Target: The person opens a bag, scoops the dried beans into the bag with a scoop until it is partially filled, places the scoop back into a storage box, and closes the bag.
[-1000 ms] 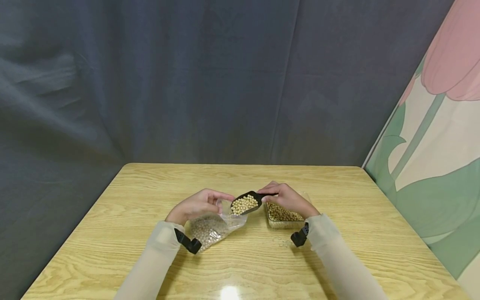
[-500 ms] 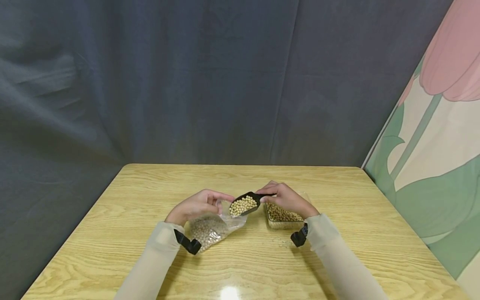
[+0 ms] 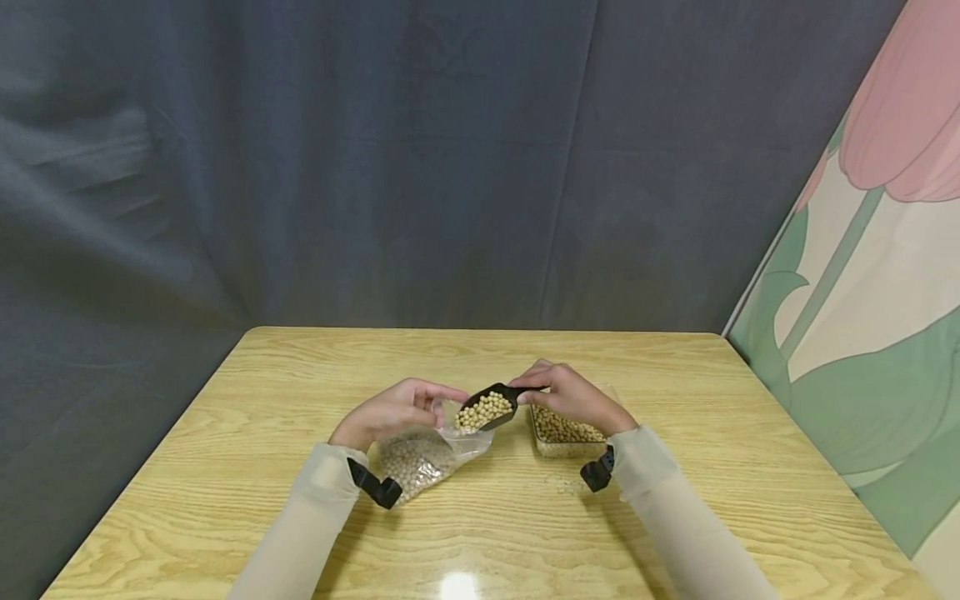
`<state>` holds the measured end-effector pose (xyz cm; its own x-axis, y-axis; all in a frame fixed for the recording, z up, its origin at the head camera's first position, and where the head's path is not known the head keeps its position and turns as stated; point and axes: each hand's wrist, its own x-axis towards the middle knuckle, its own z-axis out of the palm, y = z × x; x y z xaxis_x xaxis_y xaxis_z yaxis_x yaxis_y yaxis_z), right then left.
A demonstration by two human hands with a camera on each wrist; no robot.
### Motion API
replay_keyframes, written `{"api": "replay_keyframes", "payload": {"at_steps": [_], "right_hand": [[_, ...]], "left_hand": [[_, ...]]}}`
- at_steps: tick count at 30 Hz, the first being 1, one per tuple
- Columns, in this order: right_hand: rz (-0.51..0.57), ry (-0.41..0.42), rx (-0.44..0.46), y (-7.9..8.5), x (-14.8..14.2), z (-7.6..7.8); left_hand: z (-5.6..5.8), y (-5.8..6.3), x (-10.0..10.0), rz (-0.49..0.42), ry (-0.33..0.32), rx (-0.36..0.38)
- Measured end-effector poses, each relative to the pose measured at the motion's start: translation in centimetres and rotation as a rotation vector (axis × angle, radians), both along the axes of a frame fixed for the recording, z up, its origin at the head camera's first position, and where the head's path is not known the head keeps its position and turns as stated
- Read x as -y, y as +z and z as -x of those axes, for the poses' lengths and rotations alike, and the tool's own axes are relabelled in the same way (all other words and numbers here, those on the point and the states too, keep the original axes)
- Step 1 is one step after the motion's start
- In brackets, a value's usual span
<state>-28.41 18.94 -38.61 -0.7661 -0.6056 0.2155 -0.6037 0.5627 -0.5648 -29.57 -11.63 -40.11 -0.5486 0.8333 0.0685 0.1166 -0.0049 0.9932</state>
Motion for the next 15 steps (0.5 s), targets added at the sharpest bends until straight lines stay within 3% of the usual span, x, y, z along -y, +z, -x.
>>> {"api": "replay_keyframes", "payload": {"at_steps": [15], "right_hand": [[-0.033, 0.025, -0.073, 0.86, 0.43, -0.25]], "left_hand": [[-0.06, 0.07, -0.05, 0.009, 0.008, 0.006]]}}
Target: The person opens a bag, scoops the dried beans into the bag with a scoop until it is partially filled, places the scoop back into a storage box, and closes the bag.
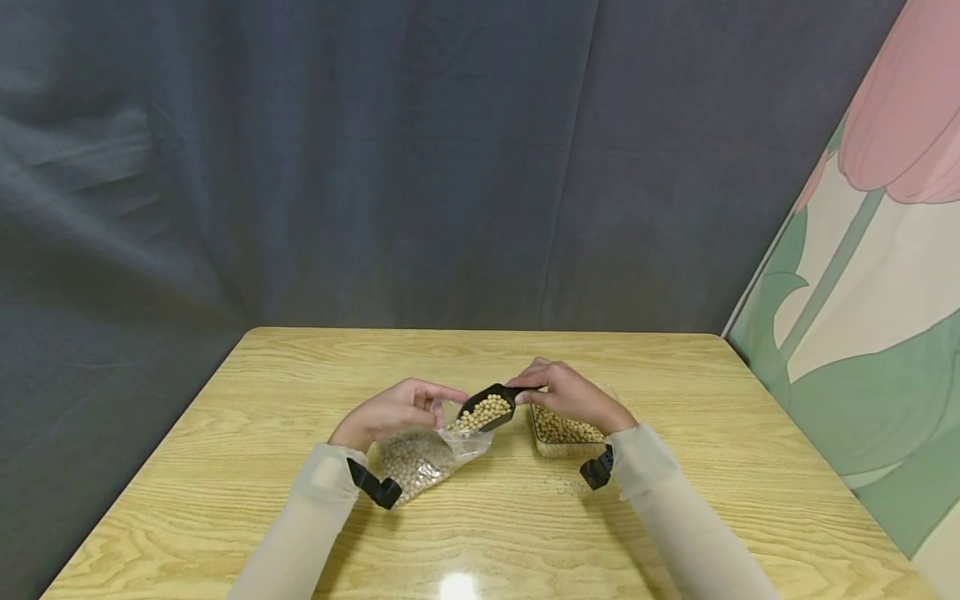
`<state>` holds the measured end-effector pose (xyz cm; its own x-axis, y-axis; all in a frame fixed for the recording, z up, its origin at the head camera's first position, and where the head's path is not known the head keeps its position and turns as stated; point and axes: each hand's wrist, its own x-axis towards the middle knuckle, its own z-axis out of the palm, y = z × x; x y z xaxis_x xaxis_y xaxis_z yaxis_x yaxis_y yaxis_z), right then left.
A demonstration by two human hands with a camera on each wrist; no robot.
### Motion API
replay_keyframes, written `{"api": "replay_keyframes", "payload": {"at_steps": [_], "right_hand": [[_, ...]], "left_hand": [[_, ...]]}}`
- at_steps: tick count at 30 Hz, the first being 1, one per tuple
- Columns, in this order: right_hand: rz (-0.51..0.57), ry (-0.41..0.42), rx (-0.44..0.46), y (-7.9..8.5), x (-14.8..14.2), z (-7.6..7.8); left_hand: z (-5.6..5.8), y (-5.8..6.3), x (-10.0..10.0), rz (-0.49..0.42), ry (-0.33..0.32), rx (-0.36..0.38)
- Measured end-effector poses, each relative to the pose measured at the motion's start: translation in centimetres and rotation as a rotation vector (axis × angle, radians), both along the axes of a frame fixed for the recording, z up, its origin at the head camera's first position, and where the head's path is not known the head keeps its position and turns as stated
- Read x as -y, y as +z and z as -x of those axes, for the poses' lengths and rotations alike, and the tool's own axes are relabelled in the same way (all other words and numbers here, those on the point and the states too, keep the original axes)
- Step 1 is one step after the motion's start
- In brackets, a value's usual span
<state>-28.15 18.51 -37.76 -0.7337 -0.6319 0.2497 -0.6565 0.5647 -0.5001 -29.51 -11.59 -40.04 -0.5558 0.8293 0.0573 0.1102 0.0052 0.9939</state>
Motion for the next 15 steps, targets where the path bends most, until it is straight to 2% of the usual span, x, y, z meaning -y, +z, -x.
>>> {"api": "replay_keyframes", "payload": {"at_steps": [15], "right_hand": [[-0.058, 0.028, -0.047, 0.8, 0.29, -0.13]], "left_hand": [[0.09, -0.02, 0.07, 0.013, 0.002, -0.016]]}}
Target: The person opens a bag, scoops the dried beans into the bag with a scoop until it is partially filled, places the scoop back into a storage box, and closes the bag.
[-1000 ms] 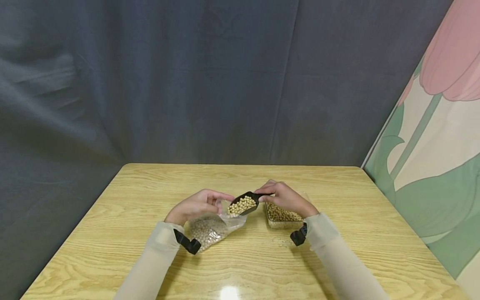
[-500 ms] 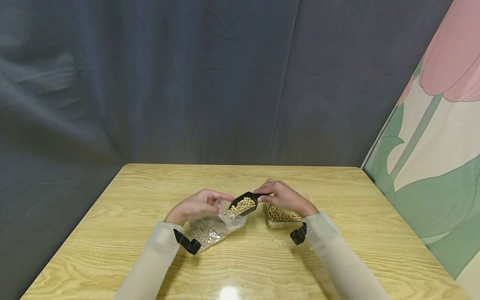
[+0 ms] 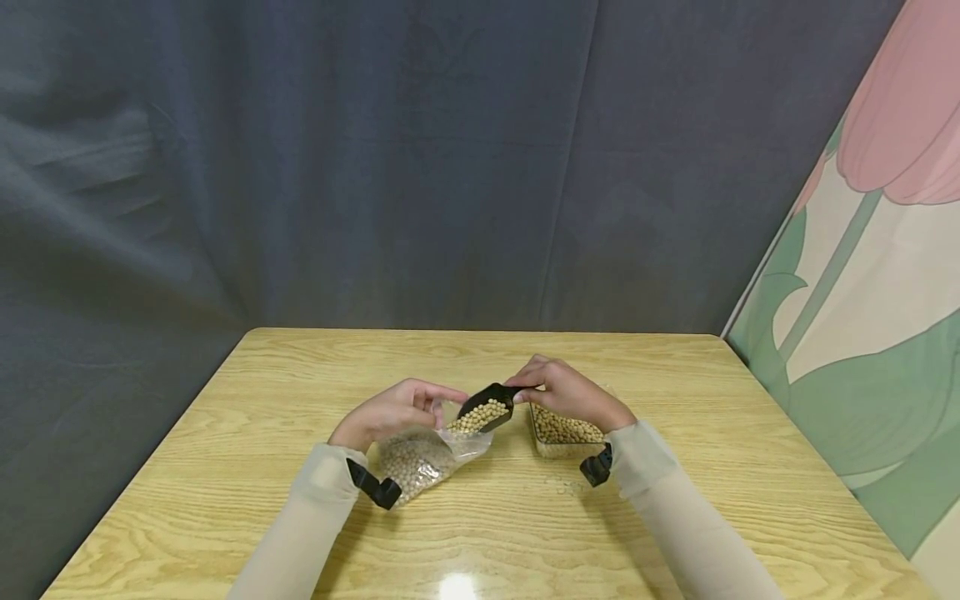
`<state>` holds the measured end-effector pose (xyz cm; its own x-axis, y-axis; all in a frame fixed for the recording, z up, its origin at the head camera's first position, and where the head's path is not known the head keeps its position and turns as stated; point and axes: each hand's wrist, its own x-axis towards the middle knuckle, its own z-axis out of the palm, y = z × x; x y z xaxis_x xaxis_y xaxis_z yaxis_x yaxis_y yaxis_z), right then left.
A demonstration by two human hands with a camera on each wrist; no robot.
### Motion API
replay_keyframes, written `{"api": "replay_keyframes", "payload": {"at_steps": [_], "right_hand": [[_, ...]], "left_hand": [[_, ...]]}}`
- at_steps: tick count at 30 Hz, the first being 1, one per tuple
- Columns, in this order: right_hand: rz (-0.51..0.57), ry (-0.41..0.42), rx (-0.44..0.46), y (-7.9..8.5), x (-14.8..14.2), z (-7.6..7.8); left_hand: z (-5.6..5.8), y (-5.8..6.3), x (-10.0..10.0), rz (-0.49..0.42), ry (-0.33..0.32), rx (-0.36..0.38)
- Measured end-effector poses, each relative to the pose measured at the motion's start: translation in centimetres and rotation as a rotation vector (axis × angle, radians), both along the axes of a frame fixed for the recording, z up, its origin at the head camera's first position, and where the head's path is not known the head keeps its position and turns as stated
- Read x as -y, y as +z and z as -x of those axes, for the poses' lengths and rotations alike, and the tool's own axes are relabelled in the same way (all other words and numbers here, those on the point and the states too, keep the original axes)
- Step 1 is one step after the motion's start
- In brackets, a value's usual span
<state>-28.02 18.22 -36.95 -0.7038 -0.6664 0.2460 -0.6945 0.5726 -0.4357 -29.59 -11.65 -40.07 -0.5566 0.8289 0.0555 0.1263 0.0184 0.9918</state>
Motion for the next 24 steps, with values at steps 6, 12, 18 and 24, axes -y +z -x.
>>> {"api": "replay_keyframes", "payload": {"at_steps": [6, 12, 18, 24], "right_hand": [[-0.037, 0.018, -0.041, 0.5, 0.2, -0.1], [-0.059, 0.025, -0.064, 0.9, 0.5, -0.2], [-0.092, 0.048, -0.12, 1.3, 0.7, -0.2], [-0.112, 0.066, -0.17, 2.0, 1.0, -0.5]], "left_hand": [[0.0, 0.0, 0.1, 0.003, 0.006, 0.003], [0.0, -0.1, 0.0, -0.004, 0.007, 0.001], [-0.1, 0.1, 0.0, 0.006, 0.018, 0.002], [0.0, 0.6, 0.2, -0.009, 0.01, -0.001]]}}
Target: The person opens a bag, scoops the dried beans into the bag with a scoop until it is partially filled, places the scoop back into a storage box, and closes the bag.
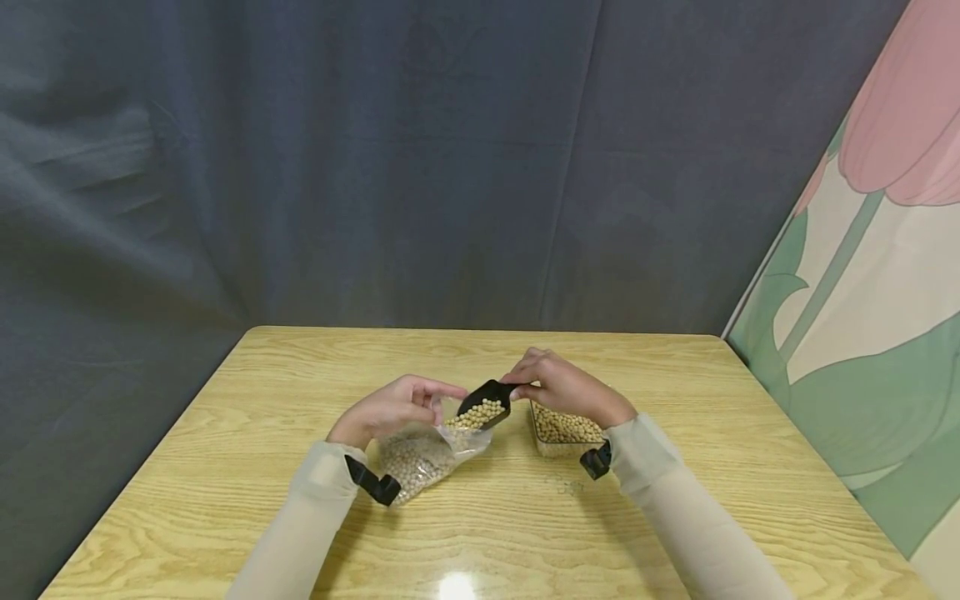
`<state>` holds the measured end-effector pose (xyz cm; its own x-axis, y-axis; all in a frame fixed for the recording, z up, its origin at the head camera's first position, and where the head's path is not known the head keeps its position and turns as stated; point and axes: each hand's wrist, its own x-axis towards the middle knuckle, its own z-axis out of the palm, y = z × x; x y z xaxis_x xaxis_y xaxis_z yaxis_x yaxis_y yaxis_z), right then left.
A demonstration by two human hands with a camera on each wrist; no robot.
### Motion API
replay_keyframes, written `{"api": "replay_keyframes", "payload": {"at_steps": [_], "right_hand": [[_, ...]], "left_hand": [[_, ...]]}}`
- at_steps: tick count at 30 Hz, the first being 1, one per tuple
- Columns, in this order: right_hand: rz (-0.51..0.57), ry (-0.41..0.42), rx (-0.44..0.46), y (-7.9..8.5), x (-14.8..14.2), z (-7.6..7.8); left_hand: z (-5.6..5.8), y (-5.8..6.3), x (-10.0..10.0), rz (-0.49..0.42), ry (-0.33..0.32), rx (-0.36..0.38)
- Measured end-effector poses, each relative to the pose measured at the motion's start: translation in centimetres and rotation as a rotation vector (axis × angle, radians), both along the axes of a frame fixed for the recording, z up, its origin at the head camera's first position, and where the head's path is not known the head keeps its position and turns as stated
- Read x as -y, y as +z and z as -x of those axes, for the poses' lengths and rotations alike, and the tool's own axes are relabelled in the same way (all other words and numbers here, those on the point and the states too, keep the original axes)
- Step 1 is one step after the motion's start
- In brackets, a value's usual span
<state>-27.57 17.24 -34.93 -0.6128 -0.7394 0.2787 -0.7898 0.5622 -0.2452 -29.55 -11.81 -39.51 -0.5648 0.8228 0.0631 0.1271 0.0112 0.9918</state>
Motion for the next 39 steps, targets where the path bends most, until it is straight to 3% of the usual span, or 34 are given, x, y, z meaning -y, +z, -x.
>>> {"api": "replay_keyframes", "payload": {"at_steps": [14, 22, 39], "right_hand": [[-0.048, -0.007, -0.048, 1.2, 0.2, 0.0], [-0.071, 0.021, -0.12, 1.7, 0.4, 0.1], [-0.134, 0.006, -0.149, 4.0, 1.3, -0.1]], "left_hand": [[0.2, 0.9, 0.2, 0.003, -0.015, -0.008], [0.5, 1.2, 0.4, 0.018, -0.026, -0.031], [0.5, 2.4, 0.8, 0.066, 0.013, -0.048]]}}
